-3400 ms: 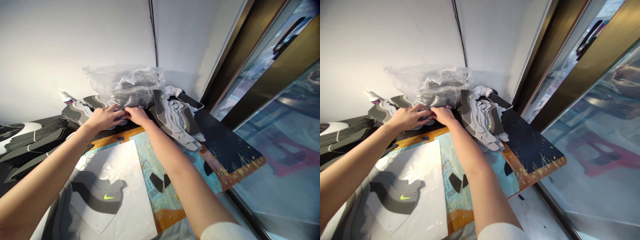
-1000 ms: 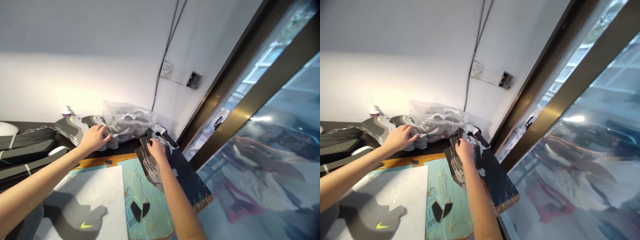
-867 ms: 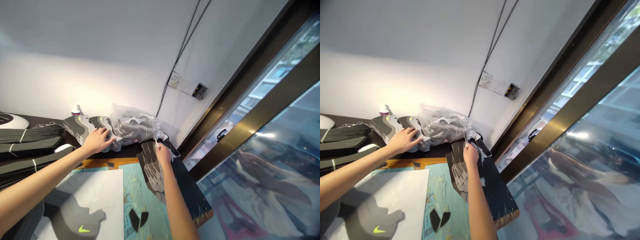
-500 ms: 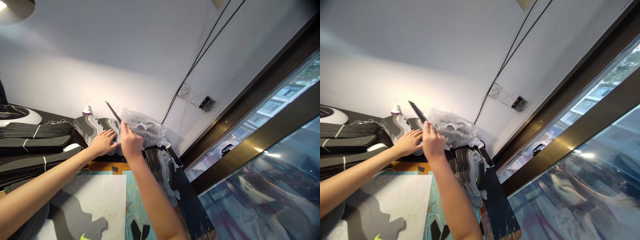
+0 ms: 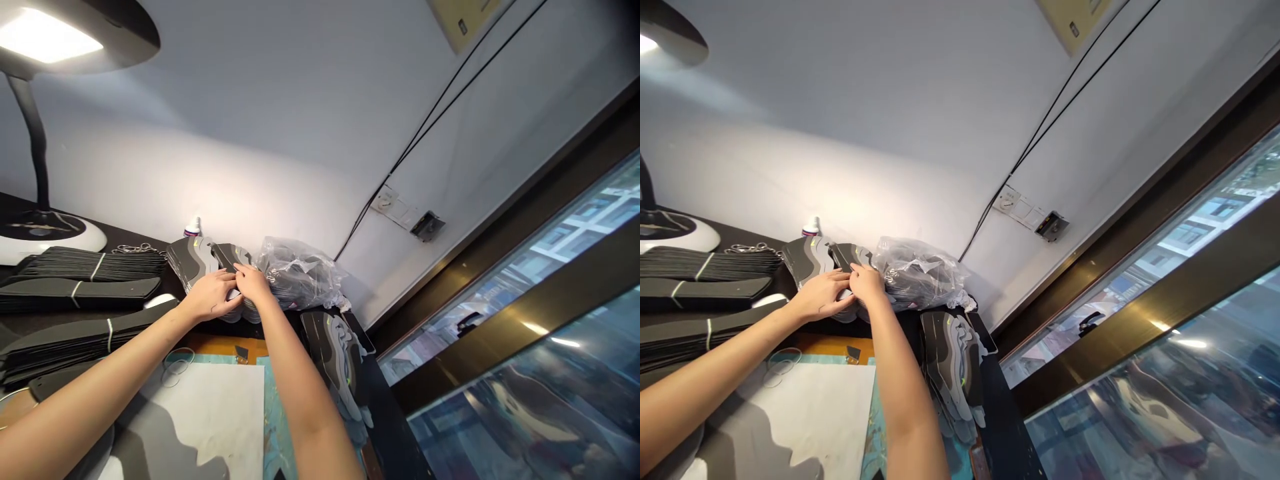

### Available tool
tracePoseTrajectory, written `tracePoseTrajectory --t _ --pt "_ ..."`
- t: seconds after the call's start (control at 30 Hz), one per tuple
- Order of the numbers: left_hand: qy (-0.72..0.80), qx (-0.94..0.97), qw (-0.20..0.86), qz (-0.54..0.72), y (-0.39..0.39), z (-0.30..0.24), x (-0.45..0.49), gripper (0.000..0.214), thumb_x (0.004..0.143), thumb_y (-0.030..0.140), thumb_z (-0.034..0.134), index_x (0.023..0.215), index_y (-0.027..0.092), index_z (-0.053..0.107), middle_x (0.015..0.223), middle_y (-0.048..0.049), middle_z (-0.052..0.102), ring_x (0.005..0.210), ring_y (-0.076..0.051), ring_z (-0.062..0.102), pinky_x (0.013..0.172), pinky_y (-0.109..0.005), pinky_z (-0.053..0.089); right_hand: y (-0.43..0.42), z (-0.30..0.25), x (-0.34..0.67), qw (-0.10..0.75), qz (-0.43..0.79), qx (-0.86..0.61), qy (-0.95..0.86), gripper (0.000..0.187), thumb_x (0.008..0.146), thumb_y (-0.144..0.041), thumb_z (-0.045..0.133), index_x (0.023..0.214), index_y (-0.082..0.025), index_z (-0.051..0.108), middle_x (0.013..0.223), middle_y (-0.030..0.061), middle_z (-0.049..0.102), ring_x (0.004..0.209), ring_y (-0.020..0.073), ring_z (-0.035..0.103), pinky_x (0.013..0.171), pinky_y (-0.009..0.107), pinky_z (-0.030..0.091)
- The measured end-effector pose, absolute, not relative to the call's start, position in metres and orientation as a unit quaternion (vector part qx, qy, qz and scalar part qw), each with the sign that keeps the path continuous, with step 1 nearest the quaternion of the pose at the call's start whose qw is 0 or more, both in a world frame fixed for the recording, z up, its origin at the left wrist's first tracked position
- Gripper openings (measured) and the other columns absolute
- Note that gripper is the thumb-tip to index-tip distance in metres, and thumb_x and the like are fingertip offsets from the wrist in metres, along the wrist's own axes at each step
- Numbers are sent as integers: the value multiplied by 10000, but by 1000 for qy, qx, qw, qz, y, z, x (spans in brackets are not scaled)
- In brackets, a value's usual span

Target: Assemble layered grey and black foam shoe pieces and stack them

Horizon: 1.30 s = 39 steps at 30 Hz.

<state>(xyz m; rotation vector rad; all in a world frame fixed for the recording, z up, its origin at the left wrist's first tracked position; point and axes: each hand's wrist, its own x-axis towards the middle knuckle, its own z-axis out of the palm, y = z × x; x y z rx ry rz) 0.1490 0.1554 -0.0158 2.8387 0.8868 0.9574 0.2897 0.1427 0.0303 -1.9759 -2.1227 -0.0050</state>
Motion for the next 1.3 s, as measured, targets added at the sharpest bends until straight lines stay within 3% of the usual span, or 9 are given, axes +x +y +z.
tracePoseTrajectory --t 0.1,0.23,0.33,0.43,0.6,0.8,1.1,1.2,1.3 --pt "286 887 57 359 158 -16 145 470 947 403 356 1096 162 731 1239 -133 703 1186 -305 614 1169 -528 280 148 27 292 149 18 -681 -716 399 1037 -331 384 1342 -280 636 1431 18 599 1361 145 514 1110 259 418" --pt "302 869 127 372 158 -15 141 536 974 439 262 1084 185 721 1244 -95 706 1206 -285 605 1199 -530 231 153 26 294 193 29 -695 -692 395 1014 -397 455 1330 -242 636 1409 74 607 1346 177 528 1100 301 431" --pt "346 845 144 382 160 -11 137 496 955 394 265 1029 207 719 1174 -65 725 1135 -254 629 1155 -444 343 152 26 296 210 42 -700 -681 411 979 -394 533 1326 -193 624 1338 91 654 1259 177 598 1060 274 460" --pt "458 777 118 415 165 -9 131 448 891 352 350 1084 129 687 1119 -176 692 1102 -347 610 1010 -503 456 147 27 296 218 45 -700 -679 458 908 -363 647 1329 -184 615 1331 98 655 1272 188 586 1071 268 448" --pt "549 743 53 379 172 -21 126 463 900 369 409 1218 164 675 1327 -214 569 1310 -411 476 1061 -564 406 136 24 289 217 41 -698 -681 525 807 -342 763 1307 -232 645 1462 127 531 1374 236 496 1138 324 390" --pt "529 783 58 323 165 -30 134 570 963 393 331 1390 118 589 1504 -267 409 1456 -470 272 1105 -670 295 132 24 279 206 17 -700 -684 426 860 -292 683 1278 -216 661 1481 157 494 1379 264 491 1128 353 408" --pt "527 793 49 302 171 -36 137 582 945 445 359 1417 180 575 1518 -207 423 1468 -462 248 1114 -678 262 148 30 281 177 57 -679 -710 505 850 -39 489 1323 -181 597 1346 78 645 1229 149 610 1038 220 467" --pt "525 795 44 302 170 -36 137 575 952 430 354 1418 172 573 1510 -216 434 1461 -467 258 1098 -686 277 136 29 290 183 48 -678 -711 508 886 -44 447 1360 -172 576 1460 87 558 1339 149 525 1110 241 409" --pt "531 798 42 281 167 -33 138 593 963 413 320 1447 150 541 1537 -227 395 1472 -469 233 1106 -685 266 108 25 304 191 9 -667 -720 495 952 -118 388 1414 -203 546 1580 70 414 1489 202 327 1231 375 256"
